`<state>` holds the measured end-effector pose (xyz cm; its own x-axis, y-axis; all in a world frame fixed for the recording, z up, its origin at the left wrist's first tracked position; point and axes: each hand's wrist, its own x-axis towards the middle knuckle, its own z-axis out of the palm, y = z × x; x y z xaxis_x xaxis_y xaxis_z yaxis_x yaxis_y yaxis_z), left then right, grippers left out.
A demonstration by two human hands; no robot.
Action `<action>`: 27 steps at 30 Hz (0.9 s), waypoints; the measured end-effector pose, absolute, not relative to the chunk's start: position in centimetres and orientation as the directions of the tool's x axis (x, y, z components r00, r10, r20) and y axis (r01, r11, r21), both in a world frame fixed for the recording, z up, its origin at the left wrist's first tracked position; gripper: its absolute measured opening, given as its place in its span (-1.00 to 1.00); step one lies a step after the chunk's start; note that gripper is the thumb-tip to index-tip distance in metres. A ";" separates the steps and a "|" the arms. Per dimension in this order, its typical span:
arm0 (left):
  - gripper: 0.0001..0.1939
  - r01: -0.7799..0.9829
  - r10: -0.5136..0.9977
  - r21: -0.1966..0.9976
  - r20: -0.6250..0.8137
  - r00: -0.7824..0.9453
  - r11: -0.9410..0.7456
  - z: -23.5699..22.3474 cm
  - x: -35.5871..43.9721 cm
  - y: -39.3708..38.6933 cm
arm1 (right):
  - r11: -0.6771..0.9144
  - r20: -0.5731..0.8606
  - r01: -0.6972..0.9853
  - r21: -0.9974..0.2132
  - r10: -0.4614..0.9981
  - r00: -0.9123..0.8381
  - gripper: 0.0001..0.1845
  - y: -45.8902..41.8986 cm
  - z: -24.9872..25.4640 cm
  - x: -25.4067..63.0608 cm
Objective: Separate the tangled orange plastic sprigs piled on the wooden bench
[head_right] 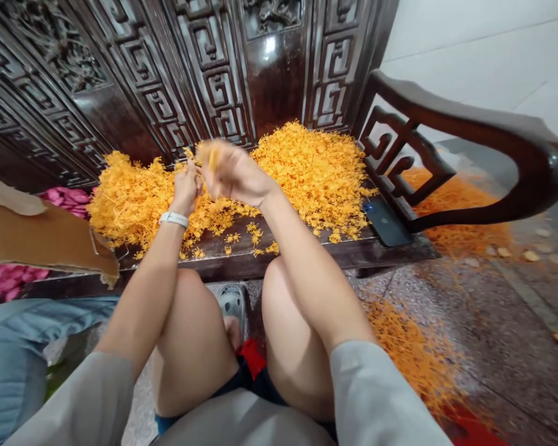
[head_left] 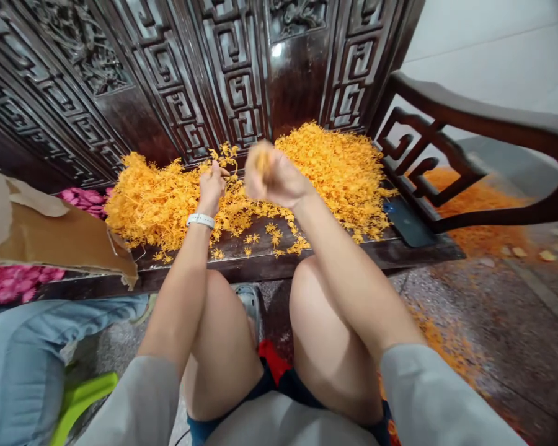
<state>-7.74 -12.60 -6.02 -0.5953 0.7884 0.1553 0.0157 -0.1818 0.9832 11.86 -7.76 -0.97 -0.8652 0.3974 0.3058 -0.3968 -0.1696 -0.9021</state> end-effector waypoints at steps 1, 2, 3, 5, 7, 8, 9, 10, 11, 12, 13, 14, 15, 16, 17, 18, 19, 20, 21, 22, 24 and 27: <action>-0.41 0.013 0.776 0.983 0.151 -0.612 -0.182 -5.7 -7.6 -12.8 | -0.256 0.167 -0.404 -0.878 0.627 -0.761 -0.48 -6.5 -2.0 12.0; -0.40 0.016 0.769 0.983 0.151 -0.622 -0.180 -5.5 -7.3 -13.0 | -0.329 0.006 -0.402 -0.854 0.768 -0.641 -0.50 -5.3 -3.0 12.1; -0.39 0.023 0.772 0.984 0.151 -0.617 -0.174 -5.3 -7.0 -13.1 | -0.386 -0.130 -0.379 -0.841 0.825 -0.551 -0.53 -4.3 -4.1 12.2; -0.35 0.036 0.829 0.991 0.128 -0.545 -0.130 -5.1 -6.0 -13.3 | -0.465 -0.309 -0.278 -0.841 0.834 -0.458 -0.60 -3.1 -5.7 12.2; -0.29 0.043 0.905 0.997 0.070 -0.419 -0.058 -5.1 -4.9 -13.4 | -0.492 -0.383 -0.191 -0.850 0.824 -0.418 -0.71 -2.9 -6.3 12.1; -0.25 0.041 0.932 0.999 0.043 -0.359 -0.030 -5.2 -4.5 -13.5 | -0.490 -0.389 -0.172 -0.854 0.823 -0.414 -0.75 -3.2 -6.3 11.9; -0.20 0.033 0.948 0.999 0.025 -0.318 -0.016 -5.2 -4.2 -13.7 | -0.473 -0.364 -0.175 -0.864 0.825 -0.432 -0.78 -3.6 -5.9 11.8; -0.15 0.021 0.953 1.000 0.019 -0.301 -0.013 -5.1 -4.0 -13.8 | -0.445 -0.317 -0.191 -0.875 0.824 -0.469 -0.77 -4.0 -5.4 11.6; -0.11 0.010 0.953 1.000 0.021 -0.302 -0.019 -5.1 -3.9 -13.9 | -0.409 -0.255 -0.209 -0.888 0.818 -0.516 -0.72 -4.5 -4.8 11.4; -0.06 -0.001 0.951 1.000 0.026 -0.309 -0.027 -4.9 -3.8 -14.1 | -0.365 -0.183 -0.226 -0.903 0.804 -0.566 -0.65 -5.1 -4.1 11.3; -0.03 -0.010 0.948 0.999 0.032 -0.317 -0.037 -4.8 -3.9 -14.2 | -0.315 -0.108 -0.235 -0.920 0.778 -0.619 -0.57 -5.6 -3.4 11.2; -0.01 -0.015 0.947 0.999 0.040 -0.319 -0.048 -4.7 -3.9 -14.3 | -0.262 -0.043 -0.232 -0.937 0.745 -0.666 -0.52 -6.2 -2.8 11.1; 0.00 -0.014 0.949 0.998 0.053 -0.312 -0.060 -4.6 -3.9 -14.4 | -0.208 0.004 -0.214 -0.954 0.708 -0.707 -0.50 -6.7 -2.4 11.0; -0.01 -0.009 0.951 0.997 0.069 -0.301 -0.075 -4.6 -3.9 -14.5 | -0.151 0.037 -0.186 -0.971 0.674 -0.738 -0.49 -7.2 -2.0 10.9; -0.03 0.000 0.954 0.996 0.083 -0.289 -0.086 -4.6 -3.9 -14.5 | -0.091 0.061 -0.157 -0.983 0.652 -0.756 -0.51 -7.7 -1.9 10.8; -0.07 0.011 0.955 0.995 0.095 -0.282 -0.096 -4.7 -3.9 -14.5 | -0.032 0.081 -0.132 -0.991 0.645 -0.760 -0.53 -8.0 -1.9 10.6; -0.12 0.024 0.952 0.994 0.105 -0.289 -0.103 -4.9 -3.9 -14.5 | 0.020 0.101 -0.116 -0.993 0.652 -0.752 -0.56 -8.2 -2.0 10.4; -0.19 0.044 0.944 0.993 0.118 -0.309 -0.110 -5.0 -4.0 -14.5 | 0.062 0.121 -0.107 -0.992 0.665 -0.737 -0.57 -8.3 -2.2 10.1; -0.29 0.075 0.930 0.990 0.138 -0.340 -0.119 -5.2 -4.2 -14.5 | 0.090 0.138 -0.105 -0.990 0.679 -0.721 -0.58 -8.2 -2.5 9.9; -0.42 0.116 0.912 0.985 0.164 -0.377 -0.130 -5.3 -4.4 -14.5 | 0.103 0.150 -0.109 -0.989 0.695 -0.703 -0.60 -8.0 -2.8 9.7; -0.72 0.187 0.871 0.972 0.211 -0.444 -0.141 -5.4 -4.8 -14.6 | 0.100 0.158 -0.126 -0.987 0.742 -0.652 -0.65 -7.4 -3.3 9.5; -0.92 0.168 0.842 0.974 0.218 -0.494 -0.153 -5.4 -5.3 -14.9 | 0.063 0.140 -0.156 -0.986 0.820 -0.555 -0.70 -6.5 -3.9 9.6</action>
<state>-5.29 -14.86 -5.43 -0.4938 0.8419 0.2178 0.1680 -0.1534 0.9738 9.65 -6.52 -3.86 -0.5553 0.8197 0.1405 -0.1564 0.0630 -0.9857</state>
